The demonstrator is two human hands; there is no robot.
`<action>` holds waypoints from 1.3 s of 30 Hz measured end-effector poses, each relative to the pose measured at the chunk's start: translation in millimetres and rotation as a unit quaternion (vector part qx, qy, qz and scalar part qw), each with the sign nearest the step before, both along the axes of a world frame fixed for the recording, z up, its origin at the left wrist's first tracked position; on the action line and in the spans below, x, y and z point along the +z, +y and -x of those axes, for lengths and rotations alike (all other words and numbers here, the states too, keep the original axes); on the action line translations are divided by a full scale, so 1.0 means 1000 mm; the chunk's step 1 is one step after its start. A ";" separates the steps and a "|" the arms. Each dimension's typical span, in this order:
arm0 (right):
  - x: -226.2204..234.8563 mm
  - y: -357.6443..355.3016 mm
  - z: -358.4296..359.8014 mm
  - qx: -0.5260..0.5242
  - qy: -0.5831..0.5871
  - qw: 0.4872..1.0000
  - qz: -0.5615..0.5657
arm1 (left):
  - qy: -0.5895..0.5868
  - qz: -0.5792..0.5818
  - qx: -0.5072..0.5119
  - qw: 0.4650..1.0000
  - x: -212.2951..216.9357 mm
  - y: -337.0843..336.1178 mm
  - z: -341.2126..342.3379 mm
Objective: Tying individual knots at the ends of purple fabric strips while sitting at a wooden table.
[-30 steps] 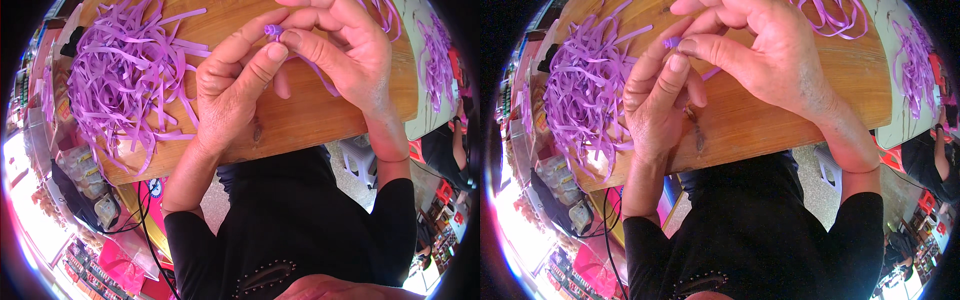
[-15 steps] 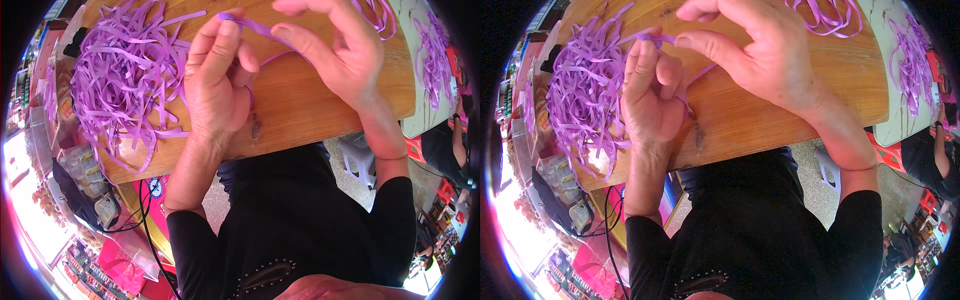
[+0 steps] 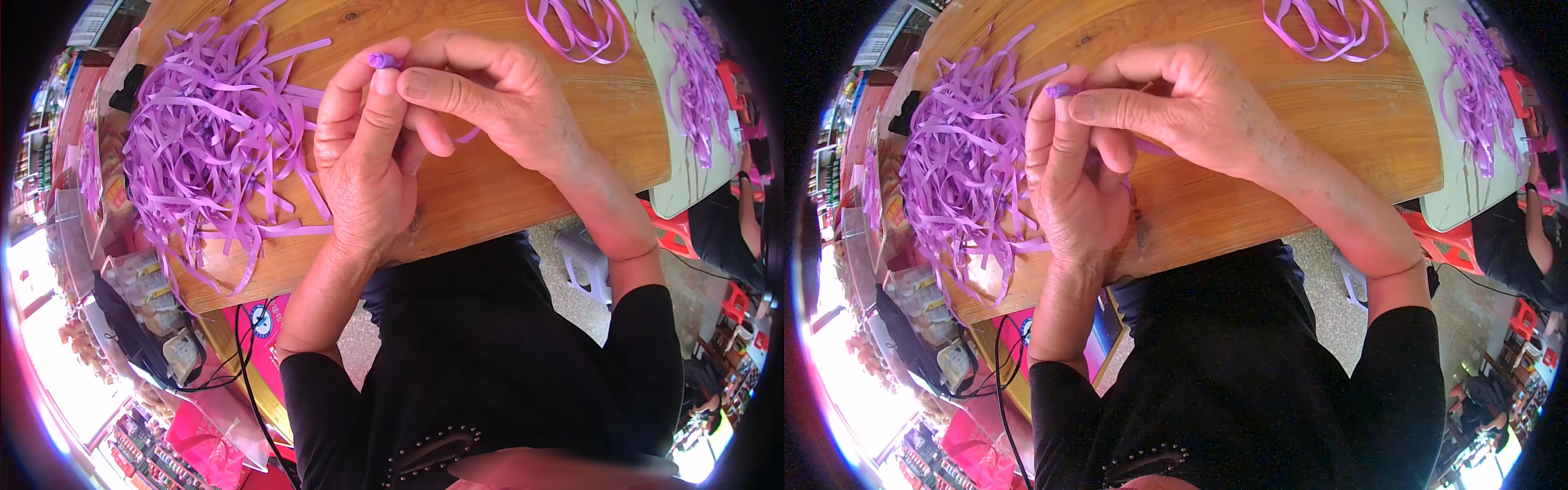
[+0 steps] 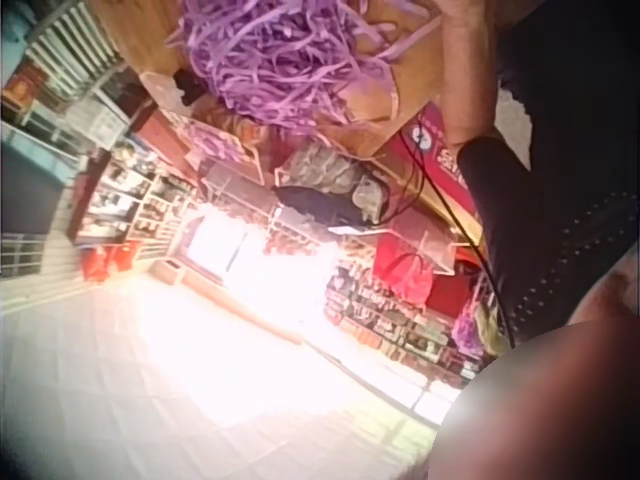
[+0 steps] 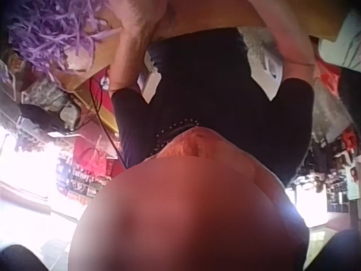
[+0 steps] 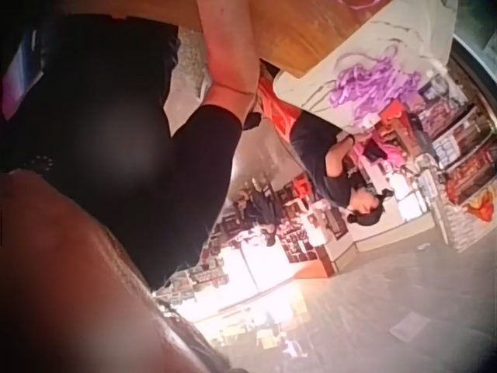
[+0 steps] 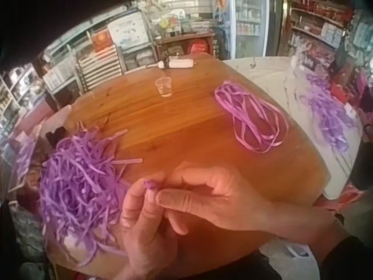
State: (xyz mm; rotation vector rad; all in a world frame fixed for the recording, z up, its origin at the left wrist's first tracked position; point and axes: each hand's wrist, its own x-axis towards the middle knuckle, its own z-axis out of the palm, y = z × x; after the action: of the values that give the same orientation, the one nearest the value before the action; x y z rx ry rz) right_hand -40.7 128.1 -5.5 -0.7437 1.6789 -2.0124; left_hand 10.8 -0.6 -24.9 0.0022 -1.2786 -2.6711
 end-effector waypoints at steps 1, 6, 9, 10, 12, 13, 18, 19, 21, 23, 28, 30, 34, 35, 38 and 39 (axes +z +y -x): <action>-0.002 -0.001 0.002 -0.005 -0.003 1.000 0.007 | 0.006 -0.004 -0.005 1.000 0.000 0.001 0.000; -0.004 -0.002 0.004 -0.022 -0.006 1.000 0.004 | 0.023 -0.001 -0.024 0.999 -0.006 -0.007 0.001; -0.009 -0.004 0.005 -0.046 -0.017 0.996 0.076 | 0.038 -0.010 0.014 0.999 -0.004 -0.014 0.006; -0.012 -0.003 0.008 -0.075 0.032 0.993 0.087 | 0.040 -0.030 0.056 0.997 -0.002 -0.016 0.010; -0.006 0.005 0.009 -0.104 0.082 0.986 0.098 | 0.085 0.026 0.107 0.990 0.000 -0.035 0.016; 0.009 0.013 0.006 -0.081 0.040 0.992 0.092 | 0.129 0.083 0.157 0.976 0.001 -0.042 0.020; 0.028 0.026 0.000 -0.031 -0.039 0.994 0.093 | 0.086 -0.039 0.117 0.989 0.029 -0.065 0.019; 0.020 0.026 0.004 -0.007 -0.003 0.995 0.096 | 0.091 -0.095 0.026 0.991 0.025 -0.073 0.019; 0.018 0.027 0.004 0.017 0.033 0.994 0.098 | 0.084 -0.116 -0.046 0.989 0.017 -0.074 0.020; 0.034 0.021 -0.005 -0.095 0.054 0.994 -0.022 | 0.001 -0.077 -0.047 0.996 0.010 -0.057 0.014; 0.029 0.021 -0.003 -0.080 0.092 0.992 -0.045 | -0.089 -0.027 0.026 0.995 0.010 -0.015 0.009; 0.029 0.023 -0.003 -0.077 0.113 0.989 -0.059 | -0.030 0.007 -0.008 0.999 0.010 -0.006 0.009; 0.026 0.024 -0.004 -0.072 0.126 0.986 -0.078 | 0.024 0.080 -0.043 0.996 0.007 -0.009 0.007; 0.027 0.025 -0.005 -0.073 0.123 0.986 -0.087 | 0.033 0.078 -0.053 0.995 0.006 -0.010 0.006; 0.030 0.026 -0.007 -0.078 0.113 0.984 -0.115 | 0.083 0.084 -0.074 0.990 -0.001 -0.015 0.007; 0.031 0.027 -0.006 -0.077 0.112 0.984 -0.115 | 0.082 0.083 -0.073 0.990 0.001 -0.013 0.006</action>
State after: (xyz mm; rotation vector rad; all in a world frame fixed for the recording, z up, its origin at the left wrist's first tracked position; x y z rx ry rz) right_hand -34.3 155.2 25.8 -0.8019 2.1152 -1.8443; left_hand 4.6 -14.0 -23.5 -0.3378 -1.4954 -2.6068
